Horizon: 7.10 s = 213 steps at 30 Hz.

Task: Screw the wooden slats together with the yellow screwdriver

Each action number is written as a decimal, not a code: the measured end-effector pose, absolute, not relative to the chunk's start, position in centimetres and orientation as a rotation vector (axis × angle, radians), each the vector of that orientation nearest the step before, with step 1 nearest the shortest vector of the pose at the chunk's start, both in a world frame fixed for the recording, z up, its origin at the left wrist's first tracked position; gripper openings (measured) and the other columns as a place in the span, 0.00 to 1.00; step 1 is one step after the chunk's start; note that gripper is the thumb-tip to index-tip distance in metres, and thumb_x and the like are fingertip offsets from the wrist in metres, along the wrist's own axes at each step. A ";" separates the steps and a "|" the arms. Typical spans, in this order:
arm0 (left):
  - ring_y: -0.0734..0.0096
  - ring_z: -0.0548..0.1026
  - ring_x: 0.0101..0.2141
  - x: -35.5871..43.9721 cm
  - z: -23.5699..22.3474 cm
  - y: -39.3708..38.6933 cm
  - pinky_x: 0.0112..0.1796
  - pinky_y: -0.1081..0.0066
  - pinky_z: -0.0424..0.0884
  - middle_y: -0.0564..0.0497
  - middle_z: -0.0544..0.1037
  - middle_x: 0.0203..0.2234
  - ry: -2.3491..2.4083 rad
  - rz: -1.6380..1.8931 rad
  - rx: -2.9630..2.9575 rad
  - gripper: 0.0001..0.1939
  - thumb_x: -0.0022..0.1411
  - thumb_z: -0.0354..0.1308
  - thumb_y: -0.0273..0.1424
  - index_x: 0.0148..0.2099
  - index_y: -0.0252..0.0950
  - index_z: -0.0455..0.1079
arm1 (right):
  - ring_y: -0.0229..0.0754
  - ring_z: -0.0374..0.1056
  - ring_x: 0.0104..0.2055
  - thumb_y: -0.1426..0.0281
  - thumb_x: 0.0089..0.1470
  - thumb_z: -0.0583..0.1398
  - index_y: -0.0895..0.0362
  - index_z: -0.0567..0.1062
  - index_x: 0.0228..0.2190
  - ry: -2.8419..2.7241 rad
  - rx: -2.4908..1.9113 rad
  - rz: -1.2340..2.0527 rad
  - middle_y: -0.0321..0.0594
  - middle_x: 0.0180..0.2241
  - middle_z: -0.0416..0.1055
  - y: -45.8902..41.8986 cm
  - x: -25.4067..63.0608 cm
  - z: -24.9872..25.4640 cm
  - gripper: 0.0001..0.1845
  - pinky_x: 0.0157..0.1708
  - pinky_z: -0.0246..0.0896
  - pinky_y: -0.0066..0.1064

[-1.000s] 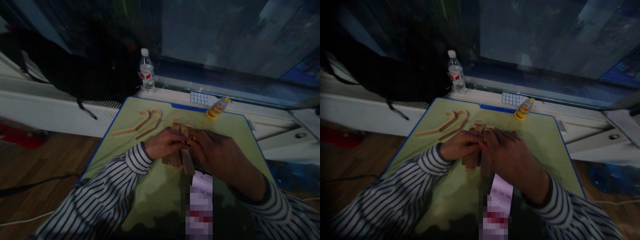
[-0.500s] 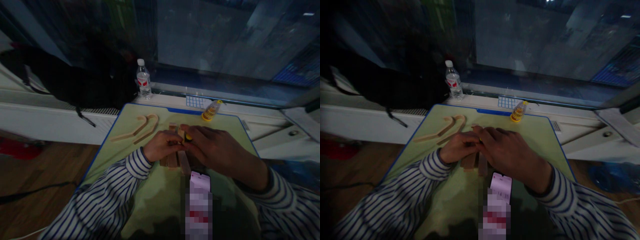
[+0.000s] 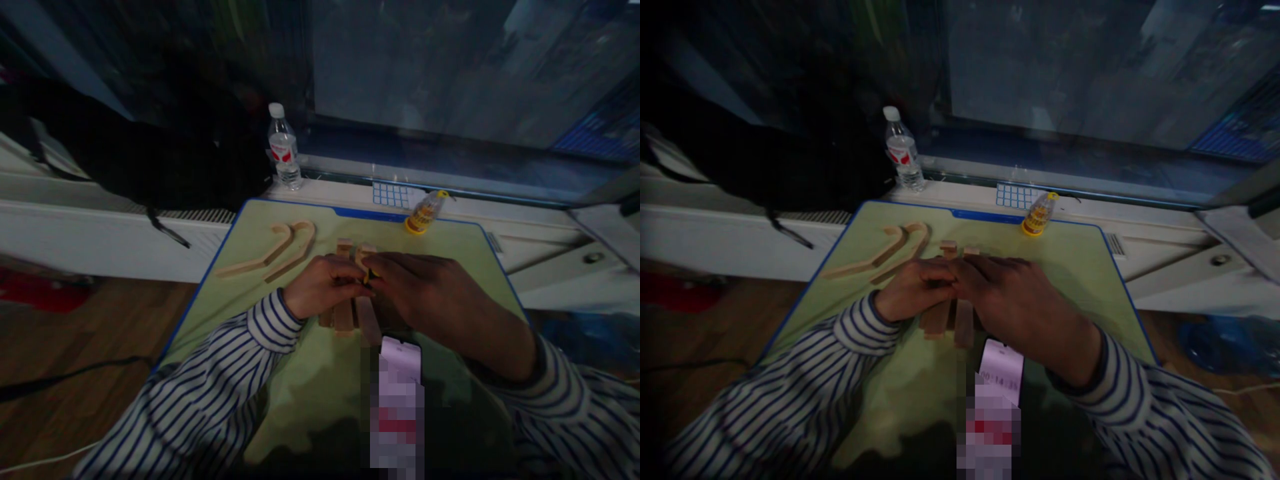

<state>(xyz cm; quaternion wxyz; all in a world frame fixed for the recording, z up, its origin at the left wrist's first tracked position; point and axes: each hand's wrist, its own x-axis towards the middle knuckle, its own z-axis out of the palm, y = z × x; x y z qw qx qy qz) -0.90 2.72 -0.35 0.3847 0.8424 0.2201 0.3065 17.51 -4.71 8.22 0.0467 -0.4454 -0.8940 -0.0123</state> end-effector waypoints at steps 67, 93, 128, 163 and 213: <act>0.68 0.76 0.37 -0.8 -0.7 2.7 0.42 0.67 0.72 0.46 0.80 0.34 0.528 0.780 2.057 0.08 0.59 0.60 0.31 0.39 0.34 0.77 | 0.45 0.71 0.47 0.77 0.58 0.54 0.58 0.69 0.46 -2.516 -1.356 0.124 0.46 0.48 0.72 -5.2 17.3 7.9 0.14 0.47 0.68 0.39; 0.75 0.68 0.23 -1.1 -4.1 2.3 0.26 0.73 0.65 0.49 0.71 0.20 0.831 1.234 2.041 0.14 0.63 0.50 0.26 0.24 0.33 0.67 | 0.39 0.70 0.47 0.71 0.60 0.51 0.52 0.61 0.52 -2.248 -1.257 0.431 0.42 0.46 0.74 -6.0 19.2 4.9 0.18 0.43 0.69 0.29; 0.76 0.68 0.21 -0.8 -4.0 2.2 0.22 0.75 0.65 0.51 0.71 0.19 0.728 1.347 2.077 0.09 0.59 0.53 0.22 0.27 0.32 0.68 | 0.42 0.72 0.41 0.69 0.51 0.63 0.51 0.68 0.48 -1.970 -1.325 0.480 0.40 0.42 0.74 -7.6 17.9 3.7 0.22 0.39 0.72 0.32; 0.75 0.68 0.22 -0.7 -4.6 2.7 0.25 0.73 0.65 0.51 0.70 0.19 0.710 1.369 2.128 0.09 0.60 0.53 0.24 0.27 0.32 0.68 | 0.45 0.68 0.50 0.75 0.58 0.55 0.55 0.60 0.56 -2.491 -1.019 0.510 0.46 0.49 0.71 -2.9 19.3 6.1 0.25 0.46 0.68 0.38; 0.74 0.72 0.26 -1.4 -0.3 2.5 0.29 0.73 0.70 0.50 0.76 0.26 0.478 0.936 2.148 0.08 0.54 0.60 0.26 0.39 0.32 0.74 | 0.45 0.72 0.38 0.71 0.59 0.55 0.61 0.63 0.54 -2.971 -1.216 -0.101 0.49 0.42 0.74 -2.7 18.1 10.4 0.21 0.31 0.63 0.32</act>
